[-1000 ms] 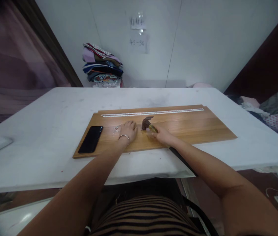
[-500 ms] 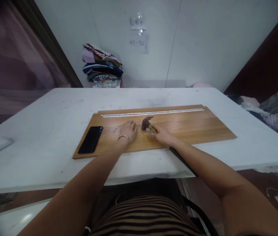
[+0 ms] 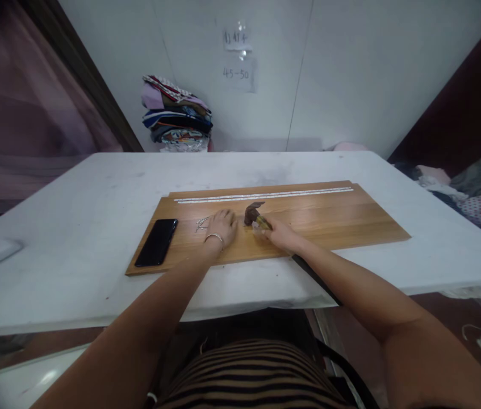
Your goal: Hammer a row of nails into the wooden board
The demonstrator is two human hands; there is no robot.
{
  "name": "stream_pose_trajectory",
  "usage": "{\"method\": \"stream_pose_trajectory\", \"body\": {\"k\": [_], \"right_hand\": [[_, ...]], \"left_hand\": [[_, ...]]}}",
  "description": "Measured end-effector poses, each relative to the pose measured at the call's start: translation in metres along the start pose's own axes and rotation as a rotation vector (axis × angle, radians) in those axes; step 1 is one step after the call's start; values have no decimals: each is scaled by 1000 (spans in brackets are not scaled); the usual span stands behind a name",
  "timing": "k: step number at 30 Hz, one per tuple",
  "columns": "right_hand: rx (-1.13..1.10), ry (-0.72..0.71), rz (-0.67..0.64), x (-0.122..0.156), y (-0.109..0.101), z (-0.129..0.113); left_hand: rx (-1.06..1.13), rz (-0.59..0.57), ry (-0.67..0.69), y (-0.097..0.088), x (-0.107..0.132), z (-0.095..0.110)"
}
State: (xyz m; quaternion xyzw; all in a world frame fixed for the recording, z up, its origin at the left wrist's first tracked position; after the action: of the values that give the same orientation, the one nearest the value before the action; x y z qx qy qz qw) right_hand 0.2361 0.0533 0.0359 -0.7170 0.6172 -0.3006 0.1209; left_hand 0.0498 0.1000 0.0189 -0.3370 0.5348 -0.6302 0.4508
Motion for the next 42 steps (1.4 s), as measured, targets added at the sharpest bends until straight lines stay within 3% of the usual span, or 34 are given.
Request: {"method": "stream_pose_trajectory", "body": {"k": [42], "right_hand": [[0,-23,16,1,-2,-1]], "left_hand": [[7,-7,-2,-1,0,1]]}}
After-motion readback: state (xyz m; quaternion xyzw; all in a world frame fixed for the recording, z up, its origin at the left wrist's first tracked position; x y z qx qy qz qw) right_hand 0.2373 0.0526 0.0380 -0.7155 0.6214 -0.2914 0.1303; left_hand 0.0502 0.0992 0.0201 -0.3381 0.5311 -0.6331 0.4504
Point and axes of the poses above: each hand's wrist, its own x-axis away from the middle knuckle, its own y-axis out of the palm, z = x × y, the point moved 9 cm from there along -x, towards the middle knuckle, and after that the axes turned 10 degrees about y, right-handed, at the moved point
